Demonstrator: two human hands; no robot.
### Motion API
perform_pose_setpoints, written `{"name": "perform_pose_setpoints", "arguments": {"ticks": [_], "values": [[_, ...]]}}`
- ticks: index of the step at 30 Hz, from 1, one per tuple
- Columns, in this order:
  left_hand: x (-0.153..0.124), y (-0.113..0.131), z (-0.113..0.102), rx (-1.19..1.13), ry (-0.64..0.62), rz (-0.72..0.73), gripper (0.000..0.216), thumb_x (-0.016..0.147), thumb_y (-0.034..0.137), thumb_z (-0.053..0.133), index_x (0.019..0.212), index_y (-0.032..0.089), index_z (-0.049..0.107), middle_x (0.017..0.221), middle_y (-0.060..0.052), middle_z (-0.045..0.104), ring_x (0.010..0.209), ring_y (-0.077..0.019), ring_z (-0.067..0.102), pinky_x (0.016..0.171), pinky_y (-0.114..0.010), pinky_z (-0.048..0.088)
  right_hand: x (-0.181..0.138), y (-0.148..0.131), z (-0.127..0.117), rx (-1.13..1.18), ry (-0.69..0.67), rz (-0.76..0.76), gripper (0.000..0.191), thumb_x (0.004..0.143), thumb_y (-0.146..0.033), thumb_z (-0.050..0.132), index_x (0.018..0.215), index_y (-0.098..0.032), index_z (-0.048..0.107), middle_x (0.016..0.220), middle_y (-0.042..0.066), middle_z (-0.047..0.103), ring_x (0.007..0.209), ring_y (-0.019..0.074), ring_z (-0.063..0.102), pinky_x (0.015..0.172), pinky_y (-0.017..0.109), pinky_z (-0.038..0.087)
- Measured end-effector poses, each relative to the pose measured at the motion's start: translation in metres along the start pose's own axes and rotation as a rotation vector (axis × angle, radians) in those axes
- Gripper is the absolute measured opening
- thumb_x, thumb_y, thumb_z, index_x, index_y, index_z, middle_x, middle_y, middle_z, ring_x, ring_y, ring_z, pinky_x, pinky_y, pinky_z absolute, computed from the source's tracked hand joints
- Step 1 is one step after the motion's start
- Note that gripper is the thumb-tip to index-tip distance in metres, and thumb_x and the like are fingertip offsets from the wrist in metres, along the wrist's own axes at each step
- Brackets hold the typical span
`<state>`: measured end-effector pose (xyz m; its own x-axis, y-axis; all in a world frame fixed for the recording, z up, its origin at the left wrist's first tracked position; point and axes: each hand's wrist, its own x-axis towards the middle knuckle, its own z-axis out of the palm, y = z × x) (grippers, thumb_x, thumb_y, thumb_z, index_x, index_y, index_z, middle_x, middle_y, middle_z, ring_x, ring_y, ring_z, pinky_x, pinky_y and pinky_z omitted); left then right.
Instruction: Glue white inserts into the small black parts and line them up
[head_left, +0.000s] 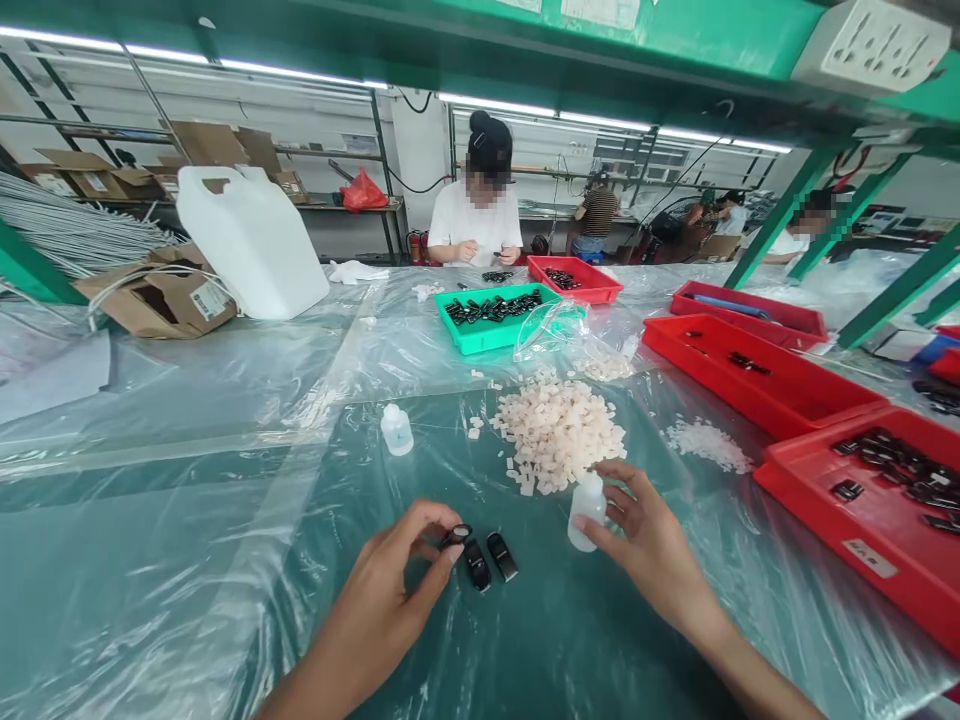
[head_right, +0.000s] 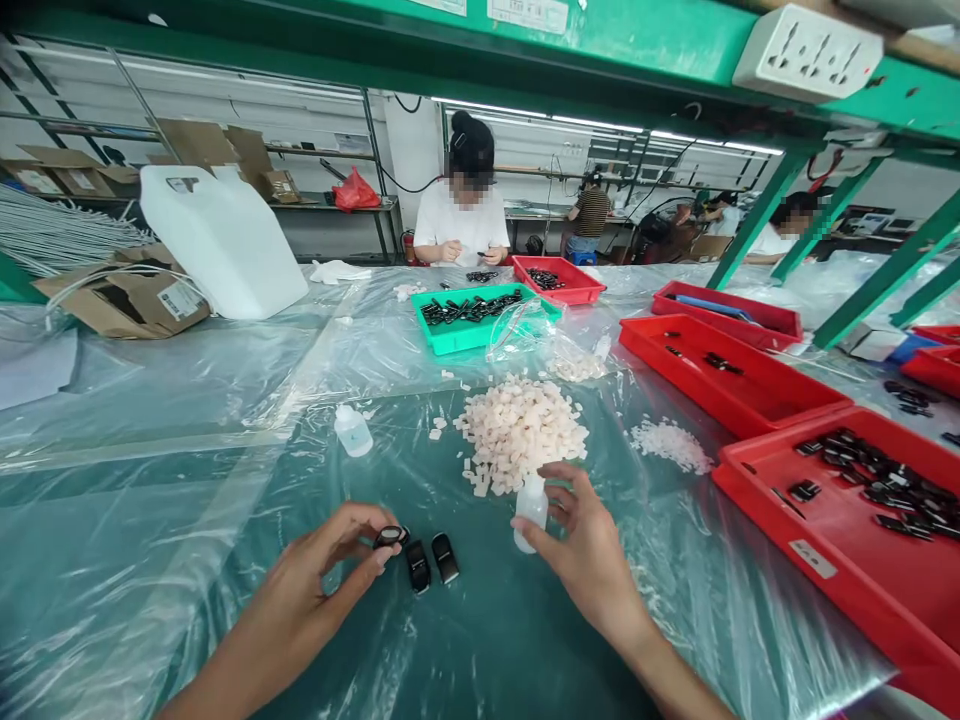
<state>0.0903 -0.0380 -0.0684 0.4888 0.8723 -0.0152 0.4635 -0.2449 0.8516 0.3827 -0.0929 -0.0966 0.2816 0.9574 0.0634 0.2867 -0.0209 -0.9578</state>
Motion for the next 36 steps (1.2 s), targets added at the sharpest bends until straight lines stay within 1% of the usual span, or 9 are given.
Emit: {"name": "perform_pose_setpoints", "arguments": {"ticks": [4, 6, 12, 16, 18, 21, 25, 28, 36], "values": [[-0.006, 0.008, 0.013, -0.081, -0.042, -0.020, 0.021, 0.106, 0.049, 0.042, 0.103, 0.031, 0.052, 0.091, -0.001, 0.061, 0.079, -0.0209, 0.064, 0.056, -0.026, 0.038, -0.023, -0.012, -0.014, 0.137, -0.145, -0.008, 0.037, 0.083, -0.051, 0.082, 0.105, -0.024, 0.067, 0.140, 0.013, 0.053, 0.119, 0.0313, 0.064, 0.085, 0.036, 0.061], [-0.008, 0.016, 0.022, -0.139, -0.044, -0.043, 0.023, 0.107, 0.050, 0.036, 0.106, 0.031, 0.050, 0.082, 0.002, 0.056, 0.072, -0.0190, 0.058, 0.061, -0.027, 0.042, -0.027, -0.023, -0.016, 0.206, -0.236, -0.010, 0.031, 0.088, -0.049, 0.079, 0.108, -0.028, 0.069, 0.144, 0.010, 0.052, 0.124, 0.0314, 0.062, 0.088, 0.037, 0.061], [-0.005, 0.038, 0.034, -0.409, 0.036, -0.077, 0.040, 0.106, 0.059, 0.037, 0.127, 0.029, 0.054, 0.074, 0.004, 0.047, 0.070, -0.0186, 0.047, 0.071, -0.032, 0.040, 0.012, -0.065, -0.003, 0.366, -0.588, -0.069, 0.040, 0.092, -0.050, 0.076, 0.125, -0.032, 0.062, 0.111, 0.003, 0.072, 0.100, 0.0200, 0.069, 0.081, 0.030, 0.058], [-0.003, 0.035, 0.034, -0.466, 0.248, -0.052, 0.041, 0.105, 0.060, 0.043, 0.120, 0.027, 0.061, 0.070, 0.004, 0.048, 0.066, -0.0168, 0.049, 0.064, -0.028, 0.041, 0.038, -0.074, 0.012, 0.336, -0.661, -0.085, 0.050, 0.088, -0.036, 0.083, 0.131, -0.035, 0.058, 0.105, -0.002, 0.072, 0.091, 0.0127, 0.066, 0.077, 0.022, 0.053], [-0.004, 0.029, 0.035, -0.478, 0.357, -0.082, 0.039, 0.101, 0.059, 0.053, 0.120, 0.027, 0.066, 0.074, 0.002, 0.057, 0.067, -0.0165, 0.055, 0.065, -0.027, 0.046, 0.038, -0.069, 0.016, 0.288, -0.664, -0.067, 0.037, 0.089, -0.031, 0.083, 0.121, -0.033, 0.064, 0.108, -0.003, 0.071, 0.092, 0.0120, 0.066, 0.078, 0.021, 0.052], [-0.007, 0.022, 0.034, -0.509, 0.400, -0.091, 0.031, 0.097, 0.054, 0.065, 0.117, 0.032, 0.073, 0.091, -0.001, 0.069, 0.081, -0.0190, 0.066, 0.073, -0.026, 0.053, 0.030, -0.058, 0.017, 0.136, -0.604, -0.114, 0.027, 0.091, -0.032, 0.079, 0.116, -0.035, 0.069, 0.117, -0.002, 0.070, 0.101, 0.0152, 0.069, 0.083, 0.023, 0.056], [-0.005, 0.016, 0.028, -0.429, 0.369, 0.032, 0.012, 0.098, 0.041, 0.069, 0.101, 0.034, 0.079, 0.096, -0.001, 0.074, 0.089, -0.0198, 0.069, 0.076, -0.025, 0.055, 0.021, -0.048, 0.016, -0.146, -0.437, -0.392, 0.035, 0.091, -0.038, 0.079, 0.122, -0.046, 0.067, 0.124, -0.005, 0.072, 0.115, 0.0201, 0.070, 0.092, 0.028, 0.061], [-0.002, 0.013, 0.027, -0.378, 0.353, 0.111, 0.014, 0.099, 0.030, 0.069, 0.106, 0.037, 0.078, 0.101, -0.001, 0.076, 0.096, -0.0213, 0.071, 0.078, -0.027, 0.056, 0.019, -0.042, 0.017, -0.305, -0.331, -0.539, 0.042, 0.090, -0.039, 0.078, 0.129, -0.049, 0.064, 0.125, -0.005, 0.073, 0.117, 0.0217, 0.072, 0.091, 0.028, 0.064], [-0.006, 0.008, 0.026, -0.303, 0.347, 0.130, 0.023, 0.100, 0.025, 0.069, 0.109, 0.045, 0.077, 0.103, 0.001, 0.075, 0.095, -0.0232, 0.074, 0.070, -0.028, 0.057, 0.013, -0.042, 0.013, -0.382, -0.339, -0.625, 0.039, 0.094, -0.034, 0.072, 0.129, -0.039, 0.057, 0.117, -0.003, 0.073, 0.103, 0.0176, 0.074, 0.082, 0.020, 0.065]]}}
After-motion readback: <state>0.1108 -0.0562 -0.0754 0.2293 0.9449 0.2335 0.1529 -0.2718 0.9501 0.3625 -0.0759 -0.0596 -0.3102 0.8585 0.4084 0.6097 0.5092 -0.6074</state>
